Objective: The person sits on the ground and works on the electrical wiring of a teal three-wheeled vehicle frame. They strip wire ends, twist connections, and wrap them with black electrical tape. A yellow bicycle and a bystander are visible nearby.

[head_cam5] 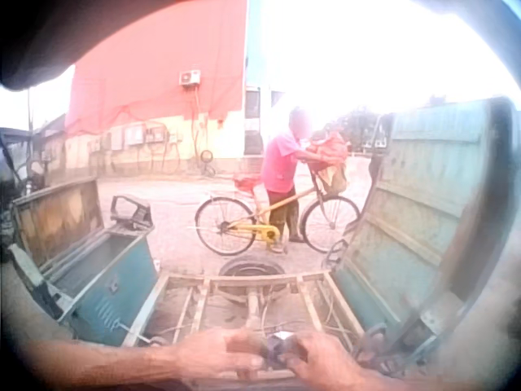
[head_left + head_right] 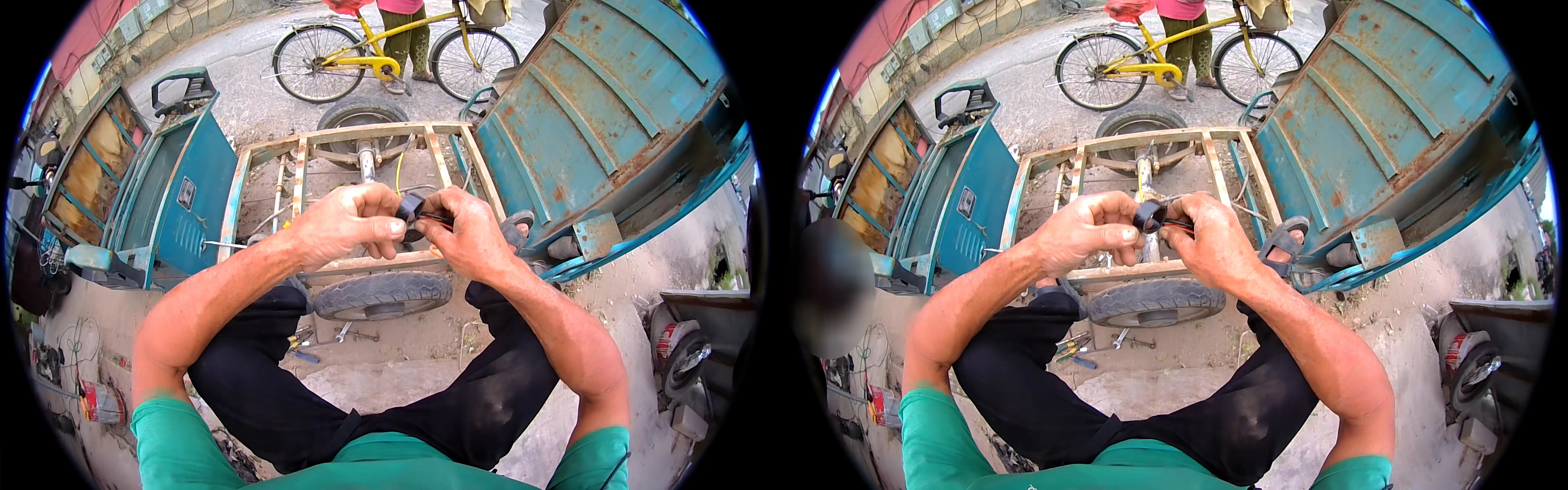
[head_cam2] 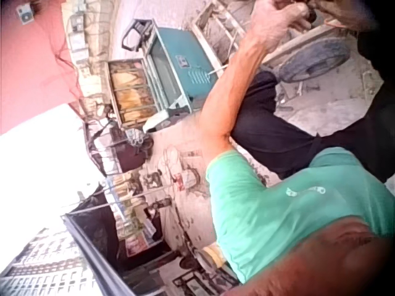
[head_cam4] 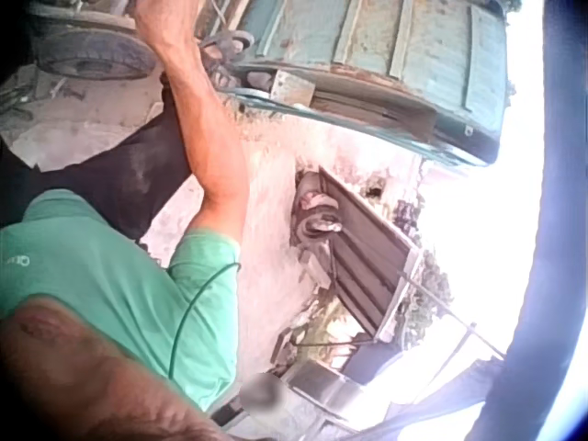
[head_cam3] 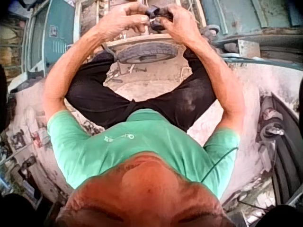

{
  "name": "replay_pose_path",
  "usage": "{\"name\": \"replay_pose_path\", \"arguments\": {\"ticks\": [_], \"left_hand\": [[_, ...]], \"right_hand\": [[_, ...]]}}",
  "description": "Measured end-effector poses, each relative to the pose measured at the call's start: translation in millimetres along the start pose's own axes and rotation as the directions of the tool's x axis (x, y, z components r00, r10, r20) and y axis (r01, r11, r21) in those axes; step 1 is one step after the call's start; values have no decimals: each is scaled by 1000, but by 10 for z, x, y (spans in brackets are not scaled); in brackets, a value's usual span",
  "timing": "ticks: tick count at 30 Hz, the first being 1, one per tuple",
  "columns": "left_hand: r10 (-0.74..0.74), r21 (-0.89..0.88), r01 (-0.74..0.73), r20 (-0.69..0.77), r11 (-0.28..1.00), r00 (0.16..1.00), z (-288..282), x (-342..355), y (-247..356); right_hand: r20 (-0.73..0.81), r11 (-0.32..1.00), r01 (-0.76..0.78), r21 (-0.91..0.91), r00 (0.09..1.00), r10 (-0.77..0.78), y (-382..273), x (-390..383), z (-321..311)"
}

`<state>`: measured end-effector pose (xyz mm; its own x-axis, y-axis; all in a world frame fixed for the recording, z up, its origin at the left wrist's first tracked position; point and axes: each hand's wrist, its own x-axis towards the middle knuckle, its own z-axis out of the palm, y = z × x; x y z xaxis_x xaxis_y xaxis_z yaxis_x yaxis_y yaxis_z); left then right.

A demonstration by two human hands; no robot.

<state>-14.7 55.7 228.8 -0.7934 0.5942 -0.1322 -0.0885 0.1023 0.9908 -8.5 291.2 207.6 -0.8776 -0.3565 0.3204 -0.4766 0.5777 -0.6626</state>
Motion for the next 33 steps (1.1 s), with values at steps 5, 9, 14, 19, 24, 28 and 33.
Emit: {"name": "replay_pose_path", "arguments": {"ticks": [5,9,14,19,24,28,33], "left_hand": [[362,701,-295,57,649,930,50,-121,64],[575,721,-482,143,497,806,64,-107,94],[401,749,-412,212,520,891,34,-78,-19],[398,687,-303,22,660,917,50,-27,-87],[345,669,-183,-117,720,931,73,35,-97],[237,590,-62,-225,805,945,103,98,-108],[149,491,25,-312,871,938,202,86,28]], "right_hand": [[168,970,-208,123,968,186,-56,-32,-15],[284,933,-293,210,931,229,-24,6,8],[338,862,-367,350,908,249,-147,-30,-22],[304,889,-368,272,909,284,-118,-27,28],[188,927,-301,225,947,262,-62,-59,152],[79,974,-168,151,984,157,-174,-86,129],[47,988,-89,128,995,83,-142,-103,112]]}}
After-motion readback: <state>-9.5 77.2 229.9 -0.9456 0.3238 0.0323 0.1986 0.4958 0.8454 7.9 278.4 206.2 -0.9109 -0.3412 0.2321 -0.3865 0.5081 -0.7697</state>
